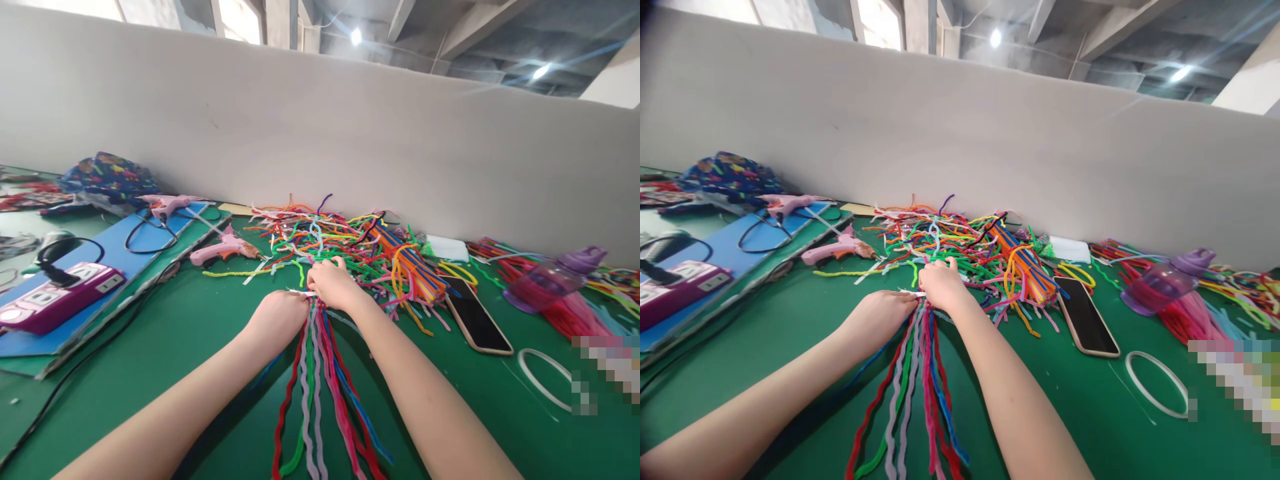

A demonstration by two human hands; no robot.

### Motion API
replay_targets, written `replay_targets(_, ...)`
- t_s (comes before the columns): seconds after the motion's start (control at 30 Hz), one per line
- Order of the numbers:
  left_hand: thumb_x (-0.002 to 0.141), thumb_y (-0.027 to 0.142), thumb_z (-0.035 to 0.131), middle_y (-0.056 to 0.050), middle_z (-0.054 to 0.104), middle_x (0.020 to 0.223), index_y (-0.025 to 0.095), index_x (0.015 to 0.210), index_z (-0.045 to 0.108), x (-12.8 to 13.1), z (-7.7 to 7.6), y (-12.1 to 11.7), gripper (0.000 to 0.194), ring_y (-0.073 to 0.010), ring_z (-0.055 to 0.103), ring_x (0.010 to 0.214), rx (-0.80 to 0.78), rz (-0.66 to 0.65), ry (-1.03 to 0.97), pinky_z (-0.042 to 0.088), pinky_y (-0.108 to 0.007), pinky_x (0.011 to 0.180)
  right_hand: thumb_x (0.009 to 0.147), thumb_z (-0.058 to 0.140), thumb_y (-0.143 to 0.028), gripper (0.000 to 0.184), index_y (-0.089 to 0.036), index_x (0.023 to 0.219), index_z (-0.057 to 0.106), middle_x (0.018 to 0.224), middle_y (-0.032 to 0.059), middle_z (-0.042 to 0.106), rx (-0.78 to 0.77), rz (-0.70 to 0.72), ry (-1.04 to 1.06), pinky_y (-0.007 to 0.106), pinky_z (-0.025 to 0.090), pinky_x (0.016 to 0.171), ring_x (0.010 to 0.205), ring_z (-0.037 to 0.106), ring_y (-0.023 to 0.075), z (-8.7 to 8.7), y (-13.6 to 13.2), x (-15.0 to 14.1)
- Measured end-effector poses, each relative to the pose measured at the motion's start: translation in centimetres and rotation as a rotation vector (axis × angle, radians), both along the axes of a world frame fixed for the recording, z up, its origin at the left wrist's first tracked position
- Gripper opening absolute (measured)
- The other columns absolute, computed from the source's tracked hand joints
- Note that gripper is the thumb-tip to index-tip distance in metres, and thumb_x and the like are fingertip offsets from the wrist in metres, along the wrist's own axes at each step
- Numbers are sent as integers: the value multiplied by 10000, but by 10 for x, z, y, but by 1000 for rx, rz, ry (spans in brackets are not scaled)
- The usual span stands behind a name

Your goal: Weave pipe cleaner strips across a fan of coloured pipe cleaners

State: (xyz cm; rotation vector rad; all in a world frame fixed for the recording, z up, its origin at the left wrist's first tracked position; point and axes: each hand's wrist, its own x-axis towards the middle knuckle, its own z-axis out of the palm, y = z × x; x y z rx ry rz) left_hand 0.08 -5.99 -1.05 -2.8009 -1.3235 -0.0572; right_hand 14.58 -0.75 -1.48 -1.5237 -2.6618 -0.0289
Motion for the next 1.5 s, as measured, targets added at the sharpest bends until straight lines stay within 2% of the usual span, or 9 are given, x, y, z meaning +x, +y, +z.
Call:
replay_targets(0.1, 824, 36, 465, -125, 729, 902, 123, 962, 677, -2, -1, 0, 268, -208, 680, 935, 2, 3, 6, 494, -290, 865, 895, 532, -207, 148, -182, 855, 672, 1036, 76, 674, -45, -33, 54, 438, 219, 1022, 1048, 554, 209, 4, 1, 0)
replay_targets(0.17, 827, 48, 470, -118, 724, 901, 132, 952, 674, -4, -3, 1, 253, -210, 676, 934, 12, 17, -1, 495, -290, 853, 890, 546, -228, 151, -194, 838, 684, 993, 54, 693, -96, -72, 97, 396, 287, 980, 979, 592, 186, 9, 2, 3)
replay_targets(0.3, 851, 82, 453, -94, 704, 926, 154, 954, 650, -9, -11, 5, 234, -222, 669, 911, 77, 60, -47, 509, -309, 788, 877, 547, -238, 162, -219, 940, 695, 918, 15, 719, -163, -116, 260, 261, 406, 804, 828, 634, 135, 23, 5, 15)
replay_targets(0.37, 867, 99, 442, -91, 692, 942, 154, 981, 634, -9, -13, 6, 230, -224, 665, 897, 125, 43, -51, 513, -320, 770, 848, 568, -223, 150, -212, 887, 713, 858, 11, 727, -203, -98, 280, 227, 421, 733, 790, 640, 133, 27, 5, 19)
replay_targets(0.5, 871, 98, 461, -125, 680, 1034, 126, 1050, 625, -2, -8, -3, 244, -250, 635, 1007, 230, -69, -31, 486, -374, 888, 790, 603, -183, 126, -202, 801, 727, 848, 12, 735, -253, -98, 213, 200, 431, 684, 798, 650, 139, 28, 1, 17)
replay_targets(0.6, 869, 78, 456, -143, 681, 1061, 110, 1059, 634, 4, -7, -10, 263, -256, 620, 1054, 212, -125, -36, 478, -392, 928, 780, 627, -229, 113, -200, 814, 731, 870, 20, 740, -288, -130, 216, 191, 441, 657, 799, 659, 144, 24, 0, 14)
replay_targets(0.9, 925, 148, 381, -145, 658, 1158, 97, 1143, 614, 7, -22, -4, 323, -238, 599, 1112, 134, -64, -55, 508, -351, 904, 802, 610, -306, 179, -190, 778, 745, 784, 37, 739, -301, -184, 248, 200, 409, 574, 717, 656, 143, 10, 7, 13)
replay_targets(1.1, 922, 173, 378, -125, 689, 1096, 133, 1099, 650, 7, -19, -3, 327, -227, 620, 1064, 107, -40, -110, 505, -339, 888, 808, 590, -272, 211, -176, 702, 744, 710, 51, 724, -304, -209, 227, 217, 382, 561, 658, 637, 145, 7, 7, 12)
replay_targets(1.5, 905, 174, 362, -123, 701, 1062, 123, 1065, 664, 7, -12, -1, 346, -252, 613, 1088, 46, -96, -84, 488, -377, 936, 834, 592, -283, 195, -178, 739, 726, 735, 56, 720, -236, -230, 247, 220, 374, 573, 708, 647, 147, 1, 4, 5)
